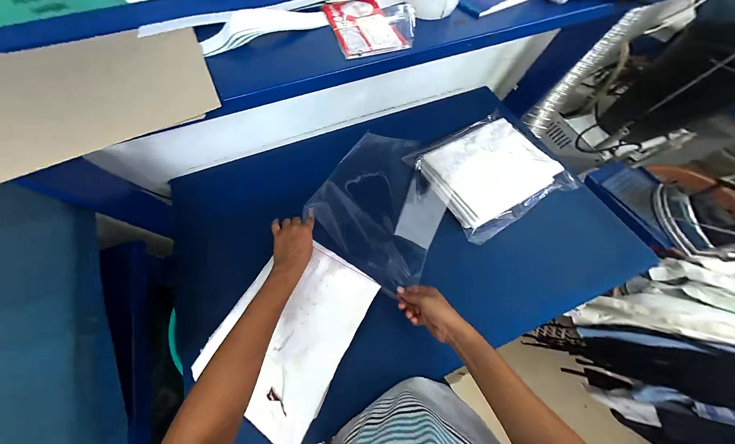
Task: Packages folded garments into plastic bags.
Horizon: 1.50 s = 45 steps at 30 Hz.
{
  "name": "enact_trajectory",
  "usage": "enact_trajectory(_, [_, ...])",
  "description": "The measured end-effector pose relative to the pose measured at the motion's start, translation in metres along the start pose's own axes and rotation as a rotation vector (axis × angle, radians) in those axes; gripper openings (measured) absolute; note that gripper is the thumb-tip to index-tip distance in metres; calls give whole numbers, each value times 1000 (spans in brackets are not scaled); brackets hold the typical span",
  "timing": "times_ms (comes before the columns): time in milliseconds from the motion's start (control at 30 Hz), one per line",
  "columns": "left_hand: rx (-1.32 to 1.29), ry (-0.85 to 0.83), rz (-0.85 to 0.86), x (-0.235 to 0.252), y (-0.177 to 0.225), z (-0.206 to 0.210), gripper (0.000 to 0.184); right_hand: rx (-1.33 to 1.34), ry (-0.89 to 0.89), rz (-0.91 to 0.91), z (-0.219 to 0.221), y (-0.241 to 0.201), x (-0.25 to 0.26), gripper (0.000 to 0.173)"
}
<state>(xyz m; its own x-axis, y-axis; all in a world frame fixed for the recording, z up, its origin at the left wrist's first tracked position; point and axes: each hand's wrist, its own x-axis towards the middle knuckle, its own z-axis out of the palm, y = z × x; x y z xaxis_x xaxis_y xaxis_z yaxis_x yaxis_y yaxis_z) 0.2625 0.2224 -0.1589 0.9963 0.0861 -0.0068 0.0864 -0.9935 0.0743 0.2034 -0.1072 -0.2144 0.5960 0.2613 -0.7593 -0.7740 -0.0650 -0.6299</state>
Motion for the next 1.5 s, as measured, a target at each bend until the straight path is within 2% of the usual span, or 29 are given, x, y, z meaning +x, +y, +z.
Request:
enact_trajectory(33, [25,4,16,7,-11,-1,55,3,-7,-29,6,-4,9,22])
enact_trajectory(100, [49,10,18,20,-34,0,58,-3,-21,-67,18,-16,29,22])
enact_trajectory(167, [31,-4,-14,35,-57,7,64,-35,23,-113,32,-29,49,23])
enact_trajectory(233, [14,-45,-69,49,-79,22,60,-123,99,-188,46,-39,67,25])
enact_trajectory(333, [1,-93,-160,68,-106,51,61,-403,255,-309,66,-73,96,24])
enact_trajectory(433, [-61,-128,-188,82,-132,67,61,-716,416,-388,81,-107,120,15])
enact_trajectory(533, [-98,-178,-131,85,-149,66,74,-811,461,-351,85,-124,137,12])
enact_trajectory(600, [-58,-162,-82,76,-152,69,72,-838,445,-317,83,-128,135,12])
enact_trajectory(667, [-22,-141,-45,64,-154,77,70,-865,445,-313,79,-118,124,12])
enact_trajectory(767, [-21,-172,-37,41,-150,79,68,-845,446,-326,68,-75,99,19])
enact_trajectory(933, [-36,-238,29,13,-139,69,59,-827,334,-169,56,-2,56,14])
enact_trajectory(1067, [-53,-307,56,6,-140,64,60,-816,350,-170,64,23,34,19])
enact_trajectory(1167, [-182,-380,88,11,-155,67,69,-765,306,-133,74,30,25,21])
enact_trajectory(1300, [-584,-470,18,8,-163,64,47,-515,235,-110,84,43,19,26])
enact_trajectory(1400, [-871,-455,-92,-17,-148,50,69,-414,195,-199,82,46,14,26])
enact_trajectory(1433, [-873,-442,-96,-28,-140,47,75,-389,177,-230,80,47,13,24])
enact_trajectory(1500, [-775,-362,-95,-44,-124,49,75,-255,109,-257,79,48,10,26])
